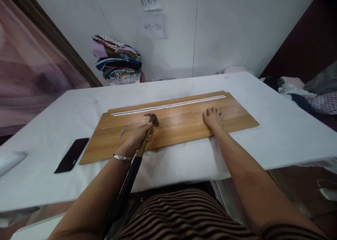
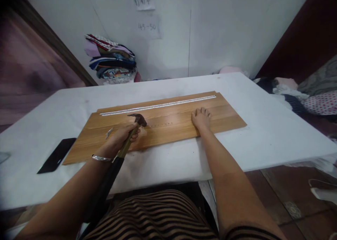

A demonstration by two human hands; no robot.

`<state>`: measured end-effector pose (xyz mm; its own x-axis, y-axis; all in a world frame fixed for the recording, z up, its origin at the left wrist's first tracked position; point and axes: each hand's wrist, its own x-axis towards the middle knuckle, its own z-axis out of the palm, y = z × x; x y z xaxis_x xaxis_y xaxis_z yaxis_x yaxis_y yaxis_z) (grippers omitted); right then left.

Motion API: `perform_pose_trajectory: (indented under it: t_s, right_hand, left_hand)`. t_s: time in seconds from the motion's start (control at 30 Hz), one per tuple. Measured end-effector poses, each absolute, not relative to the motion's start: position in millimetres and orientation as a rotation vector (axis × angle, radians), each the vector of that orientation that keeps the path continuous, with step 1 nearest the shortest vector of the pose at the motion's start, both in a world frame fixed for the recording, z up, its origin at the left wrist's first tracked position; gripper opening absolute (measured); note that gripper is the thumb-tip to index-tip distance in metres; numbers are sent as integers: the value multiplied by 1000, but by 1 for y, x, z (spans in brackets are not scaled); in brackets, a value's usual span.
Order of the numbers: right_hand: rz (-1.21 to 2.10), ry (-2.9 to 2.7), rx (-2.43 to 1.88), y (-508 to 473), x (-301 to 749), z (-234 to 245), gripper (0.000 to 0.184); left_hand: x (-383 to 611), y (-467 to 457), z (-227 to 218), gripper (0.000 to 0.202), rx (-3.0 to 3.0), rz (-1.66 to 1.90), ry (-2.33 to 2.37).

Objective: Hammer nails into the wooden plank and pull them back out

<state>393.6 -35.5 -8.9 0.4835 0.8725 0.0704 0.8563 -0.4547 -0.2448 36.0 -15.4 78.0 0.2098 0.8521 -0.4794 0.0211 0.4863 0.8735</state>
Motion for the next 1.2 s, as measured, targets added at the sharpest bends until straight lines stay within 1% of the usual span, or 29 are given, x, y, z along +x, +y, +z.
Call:
perform_pose_trajectory:
  t_s: [0.23,0.67,0.97,1.2]
  right_hand:
    - [93,-1474,-2486,-35,393,-8,55]
    - [99,-1496,-2507,-36,392,-6,56]
    - [103,-1477,-2489,-36,392,-7,53]
    - [108,-1481,-2483,-36,393,-7,53]
  left_hand:
    - [34,-15,76,22,914,712,1207]
    - [36,-17,80,18,922,706,1242]
    - [36,-16,79,20,903,694,1238]
    - [37,-17,83,16,913,709,1239]
